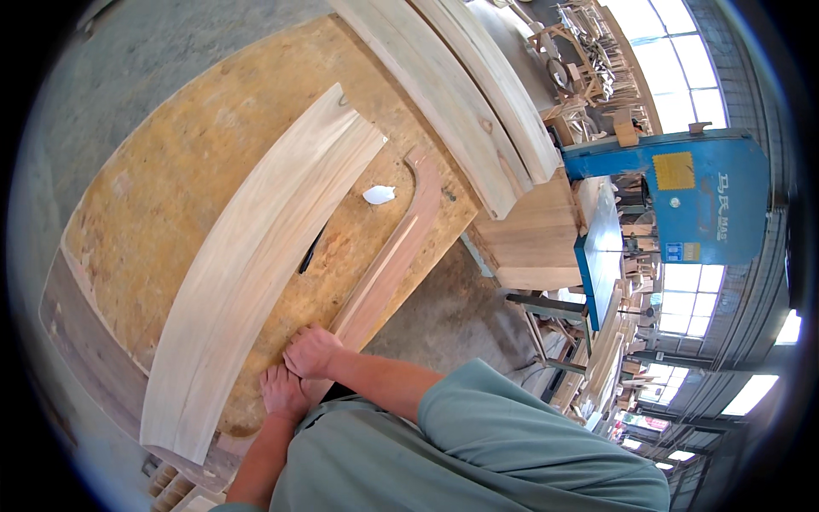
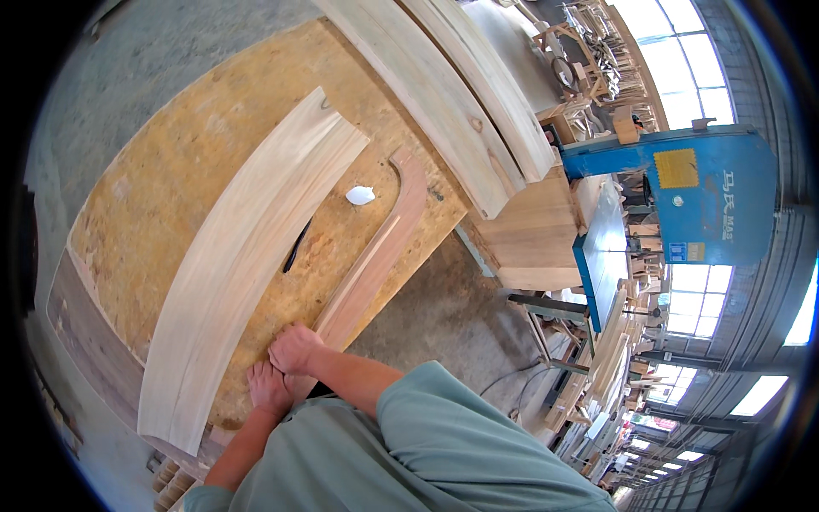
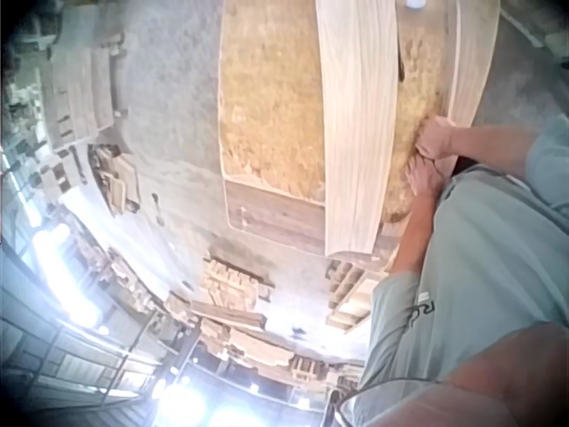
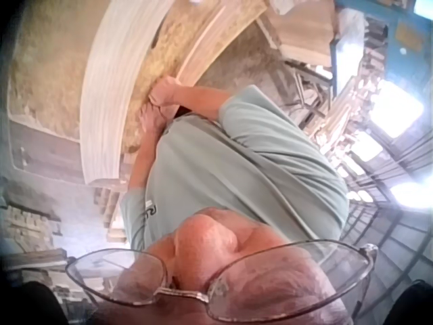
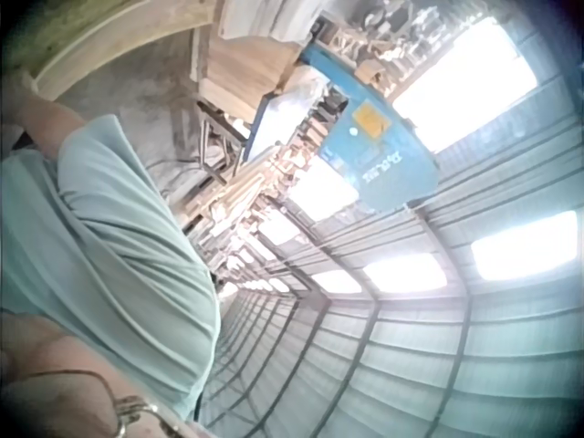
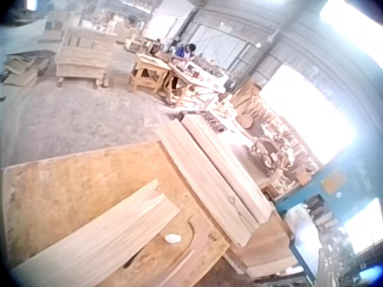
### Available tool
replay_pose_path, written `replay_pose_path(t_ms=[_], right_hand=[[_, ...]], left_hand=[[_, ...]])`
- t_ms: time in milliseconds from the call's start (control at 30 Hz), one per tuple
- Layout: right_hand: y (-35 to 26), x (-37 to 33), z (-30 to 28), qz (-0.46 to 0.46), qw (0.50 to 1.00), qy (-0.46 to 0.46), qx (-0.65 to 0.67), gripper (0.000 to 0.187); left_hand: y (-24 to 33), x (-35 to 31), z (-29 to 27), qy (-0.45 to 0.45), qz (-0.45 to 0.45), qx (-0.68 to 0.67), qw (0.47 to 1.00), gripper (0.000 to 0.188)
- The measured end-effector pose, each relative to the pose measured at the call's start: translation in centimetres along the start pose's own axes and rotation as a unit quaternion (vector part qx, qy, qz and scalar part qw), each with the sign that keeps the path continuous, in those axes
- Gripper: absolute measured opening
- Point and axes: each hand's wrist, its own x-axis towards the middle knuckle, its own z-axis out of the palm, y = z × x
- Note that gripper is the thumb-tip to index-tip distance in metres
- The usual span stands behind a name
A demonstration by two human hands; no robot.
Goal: The person applies glue from a bottle to the edge of a curved wooden component, spreads it with a scraper, and then uses a marker to draw a line on another wooden board while aligning the components.
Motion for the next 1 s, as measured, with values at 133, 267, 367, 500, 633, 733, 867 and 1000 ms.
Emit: replay_pose_path(t_ms=[133,267,367,500,633,733,867,1000], right_hand=[[0.3,0.1,1.1,-0.006,1.000,0.018,-0.005,0.033],[0.4,0.2,1.5,-0.007,0.999,0.036,-0.001,0.033],[0.1,0.1,0.8,0.003,1.000,0.009,-0.001,0.033],[0.1,0.0,0.5,-0.008,1.000,0.002,-0.008,0.034],[0.2,0.0,0.7,-0.002,1.000,0.009,0.000,0.034],[0.3,0.0,1.5,-0.009,0.999,0.041,0.000,0.033],[0.5,0.1,1.9,-0.020,0.998,0.063,0.000,0.031],[0.2,0.1,1.0,-0.003,1.000,0.017,0.004,0.034]], left_hand=[[0.0,0.1,-0.1,0.008,0.005,-0.007,1.000,0.038],[0.1,0.2,-0.2,0.020,0.009,-0.002,1.000,0.039],[0.2,0.3,-0.3,0.021,0.008,-0.005,1.000,0.038],[-0.2,-0.1,0.5,0.019,0.009,-0.003,1.000,0.036],[0.1,0.0,0.1,0.012,0.004,-0.012,1.000,0.036],[0.1,0.1,0.1,0.014,0.002,-0.009,1.000,0.036],[0.0,0.1,0.2,0.016,0.004,-0.012,1.000,0.037],[-0.1,0.0,0.3,0.008,0.001,-0.010,1.000,0.036]])
